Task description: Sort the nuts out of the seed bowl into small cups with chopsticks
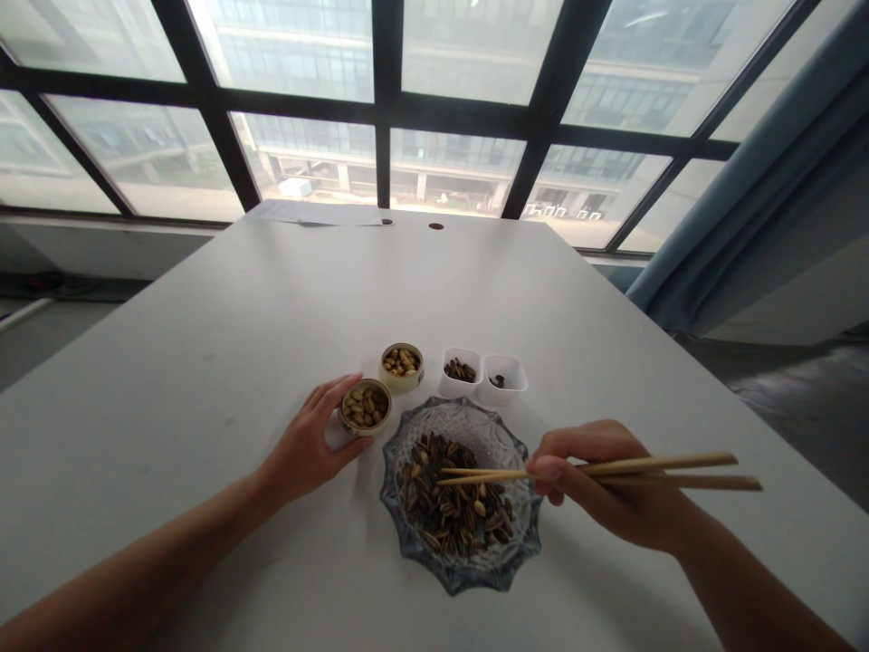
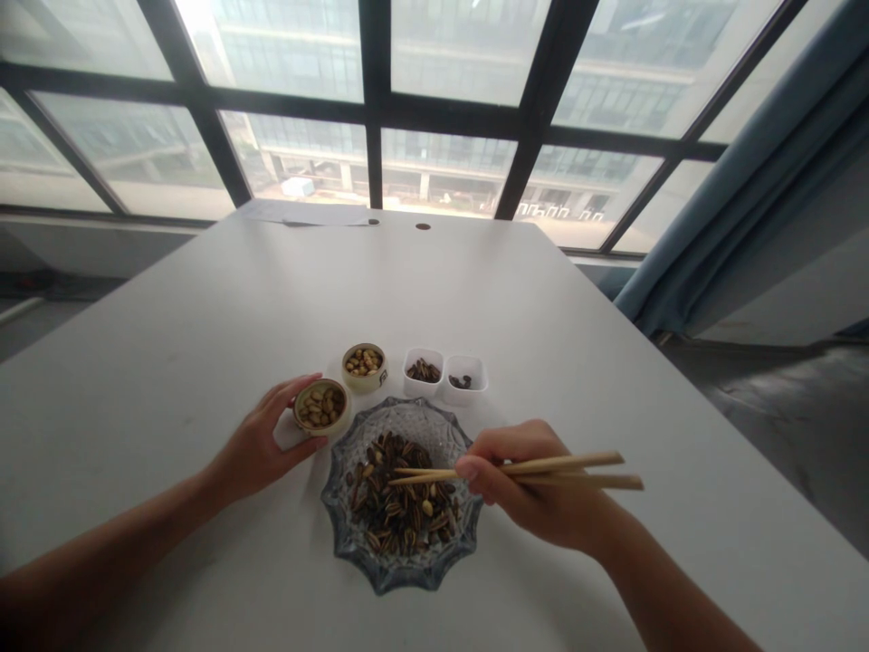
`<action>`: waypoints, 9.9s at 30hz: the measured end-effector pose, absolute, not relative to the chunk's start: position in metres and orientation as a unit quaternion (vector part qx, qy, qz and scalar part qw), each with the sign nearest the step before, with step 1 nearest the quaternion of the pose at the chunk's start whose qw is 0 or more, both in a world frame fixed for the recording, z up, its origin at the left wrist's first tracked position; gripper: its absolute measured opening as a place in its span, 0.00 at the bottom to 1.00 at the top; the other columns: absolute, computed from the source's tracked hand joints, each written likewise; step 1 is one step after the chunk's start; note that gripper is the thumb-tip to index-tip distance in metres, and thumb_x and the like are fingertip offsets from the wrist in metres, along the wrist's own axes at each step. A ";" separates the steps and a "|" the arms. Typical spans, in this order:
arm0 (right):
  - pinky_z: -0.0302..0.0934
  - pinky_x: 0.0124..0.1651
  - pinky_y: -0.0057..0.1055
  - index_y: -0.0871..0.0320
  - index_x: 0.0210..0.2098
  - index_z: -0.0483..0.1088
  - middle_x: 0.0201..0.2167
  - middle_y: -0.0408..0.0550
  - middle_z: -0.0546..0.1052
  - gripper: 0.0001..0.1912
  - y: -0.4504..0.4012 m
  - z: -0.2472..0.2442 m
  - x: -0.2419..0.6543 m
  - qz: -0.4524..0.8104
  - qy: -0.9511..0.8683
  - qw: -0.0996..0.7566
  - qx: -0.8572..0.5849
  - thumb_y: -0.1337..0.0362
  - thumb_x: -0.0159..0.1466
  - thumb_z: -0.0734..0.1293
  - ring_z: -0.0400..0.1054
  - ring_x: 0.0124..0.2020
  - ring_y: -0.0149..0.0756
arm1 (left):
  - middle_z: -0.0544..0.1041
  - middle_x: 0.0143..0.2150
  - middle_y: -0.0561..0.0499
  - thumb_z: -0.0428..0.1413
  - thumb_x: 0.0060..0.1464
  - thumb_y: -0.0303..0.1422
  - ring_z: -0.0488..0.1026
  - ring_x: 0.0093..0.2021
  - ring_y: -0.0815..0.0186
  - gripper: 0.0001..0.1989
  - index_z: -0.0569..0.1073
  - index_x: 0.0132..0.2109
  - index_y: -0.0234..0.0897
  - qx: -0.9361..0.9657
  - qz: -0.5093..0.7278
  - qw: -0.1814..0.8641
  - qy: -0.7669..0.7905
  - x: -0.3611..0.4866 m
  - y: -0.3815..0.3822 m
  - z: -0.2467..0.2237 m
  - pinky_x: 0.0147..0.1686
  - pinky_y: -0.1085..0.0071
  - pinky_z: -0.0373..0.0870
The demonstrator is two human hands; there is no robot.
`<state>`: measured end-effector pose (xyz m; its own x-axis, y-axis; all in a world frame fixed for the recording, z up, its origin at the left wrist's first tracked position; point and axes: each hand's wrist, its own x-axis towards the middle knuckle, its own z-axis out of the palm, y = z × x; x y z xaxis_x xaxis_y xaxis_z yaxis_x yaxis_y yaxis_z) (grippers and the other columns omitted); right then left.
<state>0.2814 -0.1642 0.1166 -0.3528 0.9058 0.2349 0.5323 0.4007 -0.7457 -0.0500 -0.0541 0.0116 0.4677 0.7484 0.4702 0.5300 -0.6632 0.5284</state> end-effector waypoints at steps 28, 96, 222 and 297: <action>0.59 0.08 0.23 0.61 0.21 0.75 0.09 0.46 0.71 0.28 -0.145 0.099 0.285 0.412 -0.416 0.617 -0.526 0.40 0.53 0.75 0.64 0.08 0.31 | 0.72 0.62 0.40 0.61 0.57 0.38 0.70 0.62 0.52 0.32 0.62 0.66 0.41 0.846 0.342 0.149 0.382 -0.050 -0.055 0.014 0.62 0.54 0.69; 0.57 0.15 0.25 0.57 0.19 0.71 0.11 0.43 0.68 0.30 -0.171 0.131 0.314 0.298 -0.706 0.395 -0.507 0.48 0.71 0.60 0.63 0.11 0.30 | 0.72 0.62 0.40 0.61 0.56 0.39 0.69 0.62 0.52 0.32 0.63 0.65 0.40 0.835 0.343 0.171 0.394 -0.049 -0.054 0.013 0.62 0.53 0.68; 0.61 0.23 0.24 0.59 0.27 0.75 0.19 0.46 0.76 0.14 -0.159 0.097 0.266 0.196 -0.760 0.415 -0.461 0.62 0.68 0.68 0.68 0.18 0.29 | 0.72 0.63 0.41 0.61 0.56 0.40 0.70 0.62 0.51 0.32 0.63 0.66 0.41 0.830 0.342 0.182 0.400 -0.050 -0.053 0.011 0.62 0.53 0.69; 0.57 0.10 0.21 0.60 0.23 0.72 0.11 0.44 0.73 0.26 -0.135 0.071 0.278 0.477 -0.377 0.611 -0.507 0.42 0.56 0.74 0.61 0.08 0.27 | 0.72 0.62 0.39 0.61 0.57 0.41 0.70 0.62 0.52 0.32 0.62 0.65 0.40 0.836 0.334 0.183 0.395 -0.050 -0.053 0.009 0.61 0.53 0.69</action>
